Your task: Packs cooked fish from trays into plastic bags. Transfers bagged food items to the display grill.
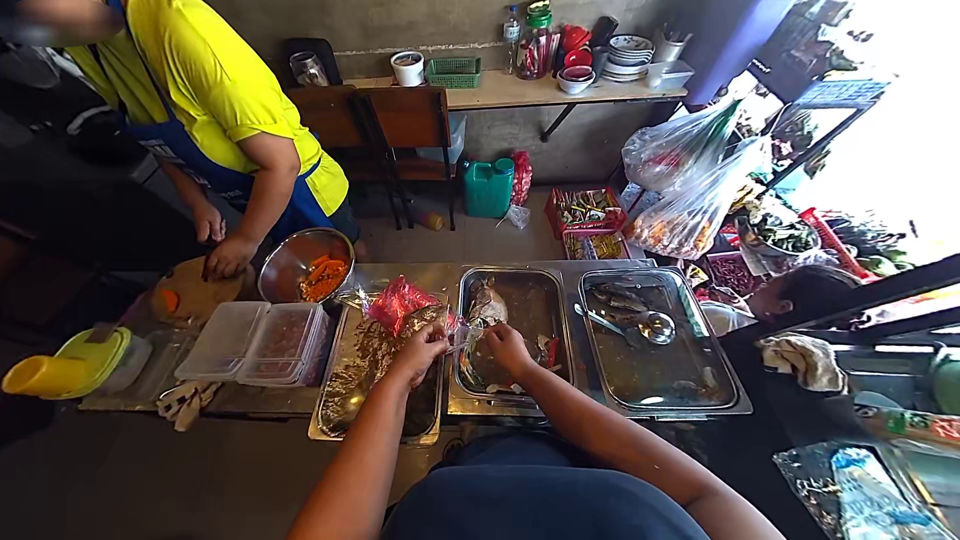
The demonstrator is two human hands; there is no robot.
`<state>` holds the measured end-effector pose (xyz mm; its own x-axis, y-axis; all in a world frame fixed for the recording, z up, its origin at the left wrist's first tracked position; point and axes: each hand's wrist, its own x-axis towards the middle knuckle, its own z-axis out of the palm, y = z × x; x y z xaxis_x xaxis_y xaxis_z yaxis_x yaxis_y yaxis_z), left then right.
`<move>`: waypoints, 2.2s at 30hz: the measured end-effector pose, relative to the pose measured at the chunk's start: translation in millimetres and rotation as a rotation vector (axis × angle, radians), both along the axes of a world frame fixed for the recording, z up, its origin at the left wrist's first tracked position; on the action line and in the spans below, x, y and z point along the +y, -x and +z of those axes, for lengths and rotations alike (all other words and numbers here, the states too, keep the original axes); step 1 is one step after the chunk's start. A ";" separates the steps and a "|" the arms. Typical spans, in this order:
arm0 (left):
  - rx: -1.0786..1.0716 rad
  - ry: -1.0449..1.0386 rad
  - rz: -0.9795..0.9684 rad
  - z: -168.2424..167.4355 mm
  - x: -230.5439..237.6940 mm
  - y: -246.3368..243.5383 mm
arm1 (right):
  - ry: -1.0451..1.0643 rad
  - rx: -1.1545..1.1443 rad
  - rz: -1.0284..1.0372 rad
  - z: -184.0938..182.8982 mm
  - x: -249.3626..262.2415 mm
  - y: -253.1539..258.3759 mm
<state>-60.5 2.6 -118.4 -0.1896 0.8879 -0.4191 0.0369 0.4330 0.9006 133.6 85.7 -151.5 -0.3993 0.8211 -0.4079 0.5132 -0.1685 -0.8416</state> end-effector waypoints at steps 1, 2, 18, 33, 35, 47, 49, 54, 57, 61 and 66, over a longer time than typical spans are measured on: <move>0.197 0.003 -0.080 4.0 -0.3 -0.3 | -0.017 0.001 -0.009 -1.0 -1.1 0.2; 0.390 0.010 -0.147 9.8 -0.2 -0.8 | -0.035 -0.006 -0.014 -1.8 -2.0 0.3; 0.531 -0.023 -0.294 20.5 3.5 -12.9 | -0.185 -0.782 0.346 36.5 -35.5 -141.4; 0.488 -0.099 -0.252 17.0 16.9 -7.9 | -0.723 -0.649 0.355 57.1 -54.5 -117.6; 0.503 -0.095 -0.235 18.1 16.3 -7.5 | -0.720 -0.620 0.437 59.1 -56.4 -99.7; 0.502 -0.123 -0.188 21.7 7.2 -5.1 | -0.586 -0.894 0.669 95.0 -38.9 -69.8; 0.503 -0.134 -0.186 21.1 4.8 -4.3 | -0.623 -0.921 0.635 105.3 -31.1 -75.1; 0.515 -0.129 -0.195 19.2 2.2 -8.7 | -0.658 -0.883 0.622 95.2 -19.5 -66.7; 0.523 -0.120 -0.211 19.6 3.2 -9.3 | -0.585 -0.899 0.622 78.1 -10.6 -73.9; 0.526 -0.119 -0.214 17.3 2.1 -6.9 | -0.647 -0.890 0.561 100.9 -3.9 -110.5; 0.515 -0.101 -0.210 18.4 1.3 -12.5 | -0.654 -1.067 0.548 123.6 -8.3 -152.8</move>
